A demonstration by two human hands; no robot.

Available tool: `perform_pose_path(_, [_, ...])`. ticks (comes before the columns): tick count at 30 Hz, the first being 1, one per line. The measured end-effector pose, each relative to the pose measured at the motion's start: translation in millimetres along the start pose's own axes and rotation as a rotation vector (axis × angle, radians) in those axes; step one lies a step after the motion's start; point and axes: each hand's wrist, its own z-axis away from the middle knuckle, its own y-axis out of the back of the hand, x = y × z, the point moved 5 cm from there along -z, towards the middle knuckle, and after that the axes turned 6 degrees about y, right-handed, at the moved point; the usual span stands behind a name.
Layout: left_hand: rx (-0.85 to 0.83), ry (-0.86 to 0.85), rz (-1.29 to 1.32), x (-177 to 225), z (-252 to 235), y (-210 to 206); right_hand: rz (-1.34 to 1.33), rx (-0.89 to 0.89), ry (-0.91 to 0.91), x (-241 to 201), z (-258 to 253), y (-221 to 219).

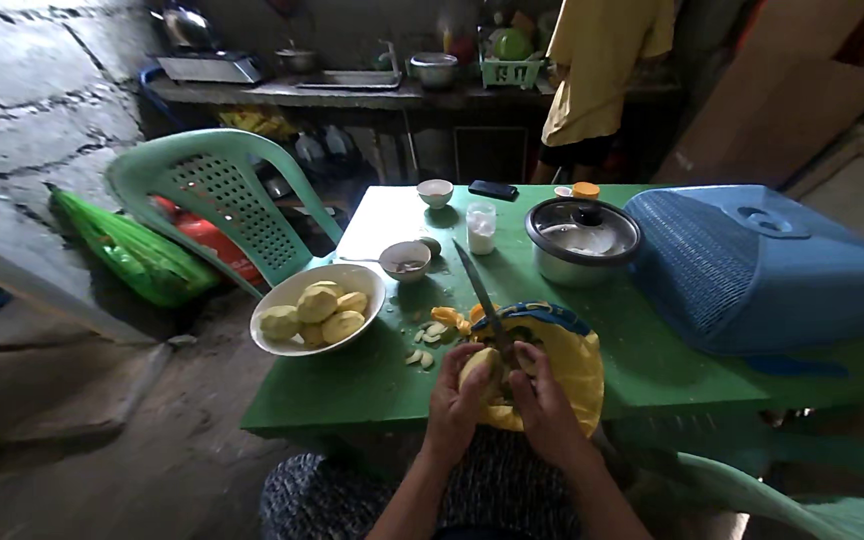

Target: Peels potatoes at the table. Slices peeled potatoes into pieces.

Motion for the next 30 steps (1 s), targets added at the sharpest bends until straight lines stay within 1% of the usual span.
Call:
perform_pose_path(2, [0.05, 0.07, 0.108, -4, -4, 3, 0.001, -0.051, 0.032, -1, 9, -6])
perform_pose_path(4, [0.043, 0.054, 0.165, -9, -6, 4, 0.054, -0.094, 0.078, -6, 17, -11])
perform_pose_path(6, [0.035, 0.02, 0.195, -12, -3, 5, 0.129, -0.093, 0.121, -9, 23, -15])
perform_pose_path(11, [0.04, -0.051, 0.172, -7, -1, 3, 0.27, -0.066, 0.205, -14, 30, -16])
perform_pose_path(15, [0.026, -0.144, 0.125, -2, 3, 1, 0.343, -0.034, 0.234, -16, 31, -14])
perform_pose_path(17, [0.022, -0.172, 0.119, -1, 4, -2, 0.394, -0.005, 0.244, -14, 30, -14])
perform_pose_path(19, [0.027, -0.188, 0.06, -2, 6, -2, 0.414, 0.017, 0.254, -14, 30, -15])
perform_pose_path(23, [0.056, -0.159, -0.094, -3, 5, 4, 0.425, 0.006, 0.208, -15, 26, -17])
perform_pose_path(25, [0.087, -0.121, -0.223, 2, 7, 5, 0.413, 0.011, 0.173, -14, 21, -16])
perform_pose_path(27, [0.06, -0.103, -0.308, 8, 11, -2, 0.3, 0.017, 0.079, -9, 12, -10])
perform_pose_path(30, [-0.008, -0.146, -0.26, 11, 12, -9, 0.132, 0.037, 0.012, -1, 1, 2])
